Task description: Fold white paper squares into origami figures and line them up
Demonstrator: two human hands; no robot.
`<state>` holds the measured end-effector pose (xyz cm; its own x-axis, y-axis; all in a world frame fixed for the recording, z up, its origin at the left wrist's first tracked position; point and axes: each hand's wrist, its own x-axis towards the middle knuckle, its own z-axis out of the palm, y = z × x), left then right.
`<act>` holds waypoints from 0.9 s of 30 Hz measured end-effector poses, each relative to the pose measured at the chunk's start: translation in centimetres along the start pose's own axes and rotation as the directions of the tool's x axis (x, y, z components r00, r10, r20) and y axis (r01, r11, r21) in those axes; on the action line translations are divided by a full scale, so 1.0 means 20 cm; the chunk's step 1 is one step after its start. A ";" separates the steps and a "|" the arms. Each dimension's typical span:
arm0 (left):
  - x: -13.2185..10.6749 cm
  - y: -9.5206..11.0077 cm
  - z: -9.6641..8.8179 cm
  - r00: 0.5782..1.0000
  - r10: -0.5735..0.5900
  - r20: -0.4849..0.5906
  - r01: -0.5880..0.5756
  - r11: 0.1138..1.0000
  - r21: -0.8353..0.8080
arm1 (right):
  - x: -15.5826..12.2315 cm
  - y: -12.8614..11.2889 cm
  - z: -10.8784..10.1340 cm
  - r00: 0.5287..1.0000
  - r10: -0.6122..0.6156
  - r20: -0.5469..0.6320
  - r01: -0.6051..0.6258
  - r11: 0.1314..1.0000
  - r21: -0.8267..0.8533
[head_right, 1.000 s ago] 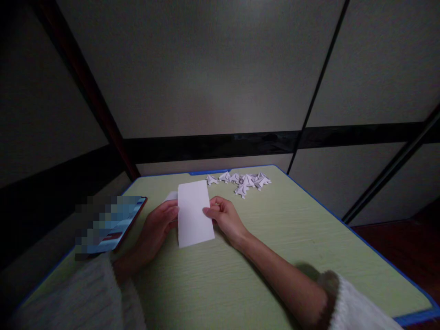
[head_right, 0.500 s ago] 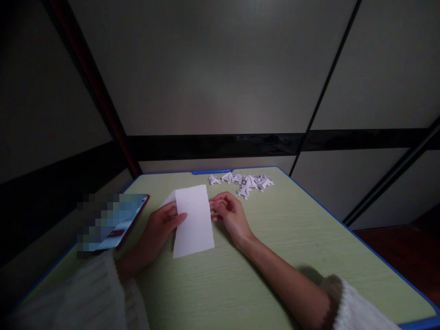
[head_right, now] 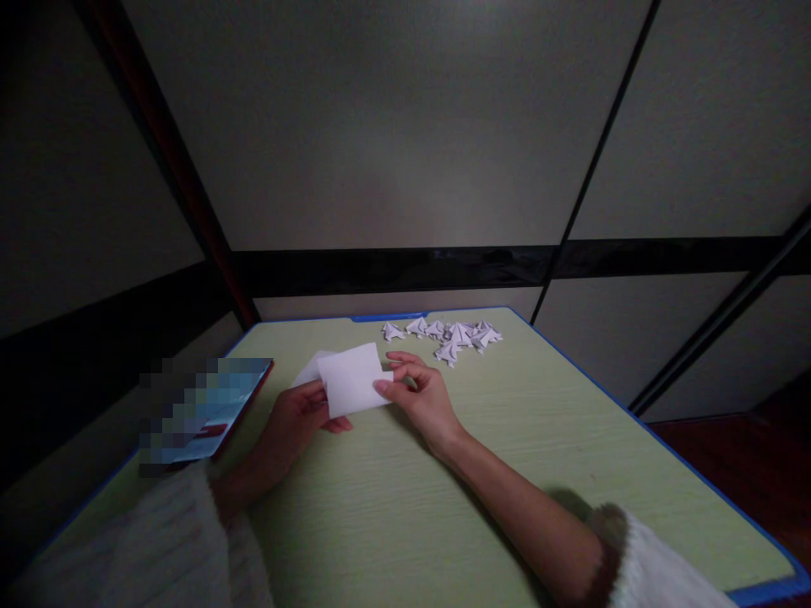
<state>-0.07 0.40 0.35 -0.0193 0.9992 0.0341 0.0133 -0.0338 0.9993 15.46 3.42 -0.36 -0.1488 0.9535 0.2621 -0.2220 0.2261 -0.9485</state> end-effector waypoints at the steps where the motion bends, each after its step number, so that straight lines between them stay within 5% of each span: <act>1: 0.00 0.00 0.01 0.999 -0.004 0.036 0.004 1.000 0.011 | 0.00 0.00 0.00 0.999 0.025 -0.027 -0.024 0.999 0.022; 9: -0.01 -0.04 0.01 0.981 -0.065 0.182 0.063 0.998 0.018 | -0.01 -0.01 0.02 0.981 0.171 -0.090 -0.167 0.984 0.059; 15: 0.00 -0.06 -0.01 0.990 -0.001 0.143 0.024 0.987 -0.160 | -0.01 -0.01 0.02 0.980 0.131 -0.152 -0.138 0.990 -0.033; 27: -0.01 -0.03 0.02 0.993 -0.051 0.110 0.053 0.999 -0.010 | -0.02 -0.01 0.03 0.980 0.061 -0.190 -0.090 0.985 -0.148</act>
<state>0.32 0.16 -0.27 0.0906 0.9957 -0.0187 0.0027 0.0185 0.9998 15.04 2.83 -0.16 0.0242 0.9860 0.1650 -0.0624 0.1662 -0.9841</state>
